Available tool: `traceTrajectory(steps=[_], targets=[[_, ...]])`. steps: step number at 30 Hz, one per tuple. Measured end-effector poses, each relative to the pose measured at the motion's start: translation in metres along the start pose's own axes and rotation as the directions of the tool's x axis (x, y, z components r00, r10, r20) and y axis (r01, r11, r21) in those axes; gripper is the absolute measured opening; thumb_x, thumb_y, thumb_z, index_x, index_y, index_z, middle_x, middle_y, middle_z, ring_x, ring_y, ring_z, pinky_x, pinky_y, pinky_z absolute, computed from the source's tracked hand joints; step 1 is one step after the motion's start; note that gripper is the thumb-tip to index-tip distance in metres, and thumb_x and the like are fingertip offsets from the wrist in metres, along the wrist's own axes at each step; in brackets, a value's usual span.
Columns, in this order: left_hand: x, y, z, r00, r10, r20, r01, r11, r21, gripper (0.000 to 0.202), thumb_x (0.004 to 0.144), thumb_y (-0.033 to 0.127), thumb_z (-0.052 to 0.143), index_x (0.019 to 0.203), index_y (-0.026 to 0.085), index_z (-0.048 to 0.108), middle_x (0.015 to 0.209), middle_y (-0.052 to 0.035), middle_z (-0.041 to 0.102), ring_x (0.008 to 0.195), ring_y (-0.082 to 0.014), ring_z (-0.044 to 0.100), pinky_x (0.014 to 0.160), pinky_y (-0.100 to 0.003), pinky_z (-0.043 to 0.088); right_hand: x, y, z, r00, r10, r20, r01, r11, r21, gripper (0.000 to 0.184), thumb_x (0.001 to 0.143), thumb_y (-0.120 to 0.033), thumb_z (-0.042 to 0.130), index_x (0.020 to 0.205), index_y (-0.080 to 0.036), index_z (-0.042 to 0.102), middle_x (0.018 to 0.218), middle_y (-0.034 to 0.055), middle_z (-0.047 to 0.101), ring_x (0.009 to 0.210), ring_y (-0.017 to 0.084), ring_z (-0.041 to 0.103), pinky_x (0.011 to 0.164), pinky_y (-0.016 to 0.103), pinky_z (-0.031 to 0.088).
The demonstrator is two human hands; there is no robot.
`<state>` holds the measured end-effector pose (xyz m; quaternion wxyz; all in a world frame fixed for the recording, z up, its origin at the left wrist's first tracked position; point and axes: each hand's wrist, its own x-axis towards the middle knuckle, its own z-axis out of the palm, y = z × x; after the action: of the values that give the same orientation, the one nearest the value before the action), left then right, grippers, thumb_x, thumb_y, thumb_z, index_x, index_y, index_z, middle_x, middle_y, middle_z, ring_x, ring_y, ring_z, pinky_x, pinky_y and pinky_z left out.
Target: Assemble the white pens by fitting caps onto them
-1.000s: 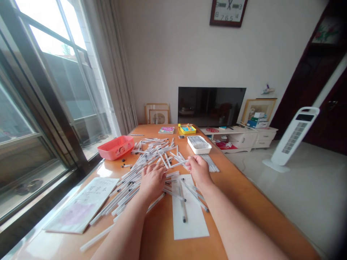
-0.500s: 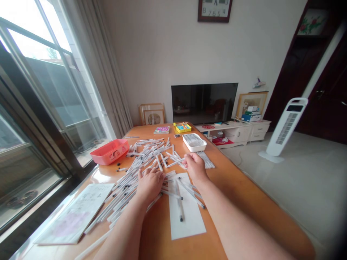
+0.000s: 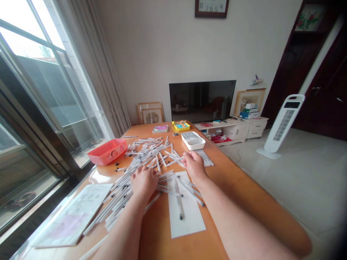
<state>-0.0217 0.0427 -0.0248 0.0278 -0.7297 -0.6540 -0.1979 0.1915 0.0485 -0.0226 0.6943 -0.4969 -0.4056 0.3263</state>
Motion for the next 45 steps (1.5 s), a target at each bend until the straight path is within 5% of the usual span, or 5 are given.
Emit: traceTrajectory(steps=[16, 28, 45], targets=[[0.002, 0.0, 0.007, 1.0, -0.009, 0.023, 0.01, 0.999, -0.052, 0.024, 0.082, 0.03, 0.053, 0.087, 0.035, 0.077, 0.129, 0.0009, 0.066, 0.133, -0.0347, 0.038, 0.105, -0.055, 0.022, -0.001, -0.001, 0.0, 1.0, 0.011, 0.008, -0.011, 1.0, 0.0, 0.027, 0.082, -0.047, 0.061, 0.076, -0.021, 0.063, 0.065, 0.0004, 0.065, 0.055, 0.015, 0.056, 0.052, 0.026, 0.042], [0.0, 0.0, 0.0, 0.991, 0.117, 0.07, -0.112, 0.991, -0.072, 0.019, 0.086, 0.026, 0.05, 0.087, 0.026, 0.069, 0.124, -0.0079, 0.066, 0.129, -0.0326, 0.042, 0.108, -0.053, 0.022, -0.001, -0.004, 0.0, 1.0, 0.023, 0.007, -0.023, 1.0, 0.016, 0.029, 0.081, -0.05, 0.062, 0.076, -0.021, 0.062, 0.064, -0.0004, 0.065, 0.054, 0.014, 0.054, 0.051, 0.025, 0.042], [-0.003, 0.003, -0.005, 0.989, 0.135, 0.061, -0.128, 0.987, -0.1, 0.018, 0.087, 0.027, 0.051, 0.084, 0.026, 0.069, 0.117, -0.0067, 0.068, 0.124, -0.0317, 0.045, 0.107, -0.052, 0.022, -0.001, -0.002, -0.001, 1.0, 0.012, 0.01, -0.012, 1.0, -0.014, 0.03, 0.081, -0.05, 0.062, 0.076, -0.021, 0.063, 0.065, -0.0001, 0.066, 0.055, 0.014, 0.056, 0.052, 0.026, 0.043]])
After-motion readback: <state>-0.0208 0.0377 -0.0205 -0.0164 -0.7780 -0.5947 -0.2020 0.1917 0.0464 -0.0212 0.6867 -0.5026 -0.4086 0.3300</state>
